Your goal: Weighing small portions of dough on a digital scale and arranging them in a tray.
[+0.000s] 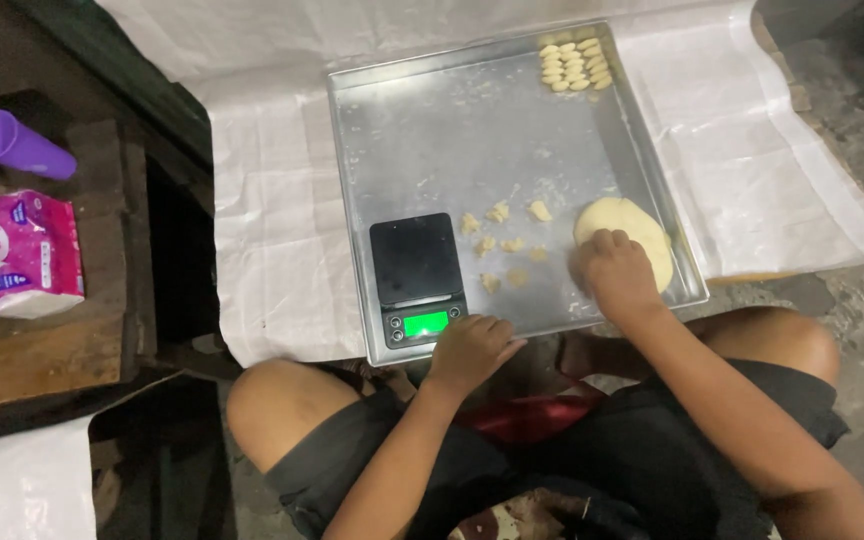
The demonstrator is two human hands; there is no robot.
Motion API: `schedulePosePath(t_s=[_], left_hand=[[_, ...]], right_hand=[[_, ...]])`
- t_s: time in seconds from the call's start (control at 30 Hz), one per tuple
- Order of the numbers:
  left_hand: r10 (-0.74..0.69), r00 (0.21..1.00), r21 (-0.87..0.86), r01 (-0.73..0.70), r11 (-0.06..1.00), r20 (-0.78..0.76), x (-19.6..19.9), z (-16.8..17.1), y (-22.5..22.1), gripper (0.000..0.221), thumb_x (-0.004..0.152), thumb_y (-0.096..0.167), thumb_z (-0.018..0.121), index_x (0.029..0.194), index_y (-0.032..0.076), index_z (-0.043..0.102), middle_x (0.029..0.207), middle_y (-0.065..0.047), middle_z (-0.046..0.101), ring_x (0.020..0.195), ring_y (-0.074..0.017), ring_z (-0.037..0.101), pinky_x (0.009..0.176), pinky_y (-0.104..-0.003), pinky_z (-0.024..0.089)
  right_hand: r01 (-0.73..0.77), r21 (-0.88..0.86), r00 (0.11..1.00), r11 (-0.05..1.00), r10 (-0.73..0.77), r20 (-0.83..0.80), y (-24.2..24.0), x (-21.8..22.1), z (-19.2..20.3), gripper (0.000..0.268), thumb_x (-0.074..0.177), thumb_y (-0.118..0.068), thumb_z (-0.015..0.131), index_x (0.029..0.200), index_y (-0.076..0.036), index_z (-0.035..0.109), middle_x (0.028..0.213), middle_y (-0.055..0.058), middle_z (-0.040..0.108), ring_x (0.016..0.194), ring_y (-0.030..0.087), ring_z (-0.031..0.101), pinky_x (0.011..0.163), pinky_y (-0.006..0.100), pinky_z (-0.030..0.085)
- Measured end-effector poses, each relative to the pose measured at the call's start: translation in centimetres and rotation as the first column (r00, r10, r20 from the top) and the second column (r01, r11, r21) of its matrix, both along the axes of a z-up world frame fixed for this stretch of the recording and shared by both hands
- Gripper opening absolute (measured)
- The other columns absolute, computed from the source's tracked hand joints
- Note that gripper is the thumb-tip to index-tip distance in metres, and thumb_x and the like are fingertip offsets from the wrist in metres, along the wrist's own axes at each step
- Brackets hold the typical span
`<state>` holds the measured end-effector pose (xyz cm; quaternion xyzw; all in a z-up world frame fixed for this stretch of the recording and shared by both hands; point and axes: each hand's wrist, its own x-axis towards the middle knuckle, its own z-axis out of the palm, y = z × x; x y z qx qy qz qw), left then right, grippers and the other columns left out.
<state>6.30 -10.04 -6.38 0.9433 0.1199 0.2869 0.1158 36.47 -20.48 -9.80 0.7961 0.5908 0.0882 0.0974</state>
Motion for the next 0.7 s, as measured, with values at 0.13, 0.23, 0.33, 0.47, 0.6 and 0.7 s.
schedulePosePath(t_s=[0.13,0.23,0.33,0.47,0.6,0.7], left_hand=[[0.011,1.000,-0.051,-0.011,0.999,0.009,0.3,0.0,0.1,0.033,0.086,0.042,0.074,0.075,0.016,0.058,0.064,-0.004,0.061,0.063,-0.0260,0.069,0.060,-0.038,0.056],[-0.003,1.000,-0.106,0.001,0.994,-0.020,0.3,-0.3,-0.1,0.029,0.084,0.041,0.075,0.076,0.018,0.058,0.065,-0.004,0.062,0.064,-0.0261,0.070,0.060,-0.038,0.055],[0.003,1.000,-0.106,-0.006,0.994,-0.029,0.4,-0.9,-0.1,0.027,0.084,0.037,0.075,0.076,0.018,0.057,0.065,-0.004,0.061,0.064,-0.0267,0.070,0.061,-0.038,0.056],[0.010,0.998,-0.122,-0.018,0.992,-0.067,0.5,-2.8,-0.3,0.012,0.081,0.027,0.068,0.080,0.018,0.060,0.069,-0.001,0.062,0.068,-0.0251,0.070,0.064,-0.037,0.056],[0.028,1.000,-0.453,-0.023,0.891,0.005,-0.3,3.5,-0.1,0.033,0.082,0.042,0.076,0.085,0.010,0.073,0.070,-0.014,0.071,0.070,-0.0372,0.072,0.065,-0.046,0.058],[0.182,0.980,-0.341,-0.142,0.929,0.087,-1.1,0.7,0.8,0.029,0.082,0.046,0.079,0.086,0.018,0.073,0.070,-0.005,0.071,0.068,-0.0278,0.073,0.063,-0.039,0.058]], right_hand=[[0.092,0.004,0.987,0.996,-0.091,-0.135,0.0,-0.6,3.0,0.032,0.070,-0.029,0.087,0.096,-0.014,0.077,0.094,0.003,0.066,0.087,0.025,0.068,0.073,0.035,0.056],[0.192,0.044,0.937,0.980,-0.170,-0.305,-0.8,-1.1,5.8,0.011,0.089,-0.015,0.076,0.099,-0.014,0.080,0.087,0.008,0.069,0.080,0.027,0.073,0.071,0.036,0.060],[0.374,0.079,0.693,0.924,-0.222,-0.686,-0.6,-4.9,12.9,0.015,0.092,-0.017,0.076,0.102,-0.006,0.078,0.087,0.021,0.071,0.083,0.043,0.072,0.073,0.049,0.057],[0.563,-0.055,0.017,0.824,-0.078,-0.997,0.9,-11.2,18.3,0.017,0.088,-0.010,0.072,0.102,-0.003,0.080,0.081,0.009,0.070,0.073,0.015,0.060,0.065,0.028,0.047],[0.555,0.040,-0.158,0.831,0.152,-0.976,3.2,-12.0,15.7,0.062,0.087,0.002,0.071,0.146,-0.006,0.053,0.107,0.010,0.070,0.093,0.018,0.066,0.076,0.029,0.053],[0.558,0.139,0.026,0.819,0.150,-0.988,4.8,-13.2,14.7,0.063,0.094,-0.009,0.071,0.152,-0.007,0.046,0.110,0.015,0.072,0.108,0.027,0.067,0.091,0.040,0.053]])
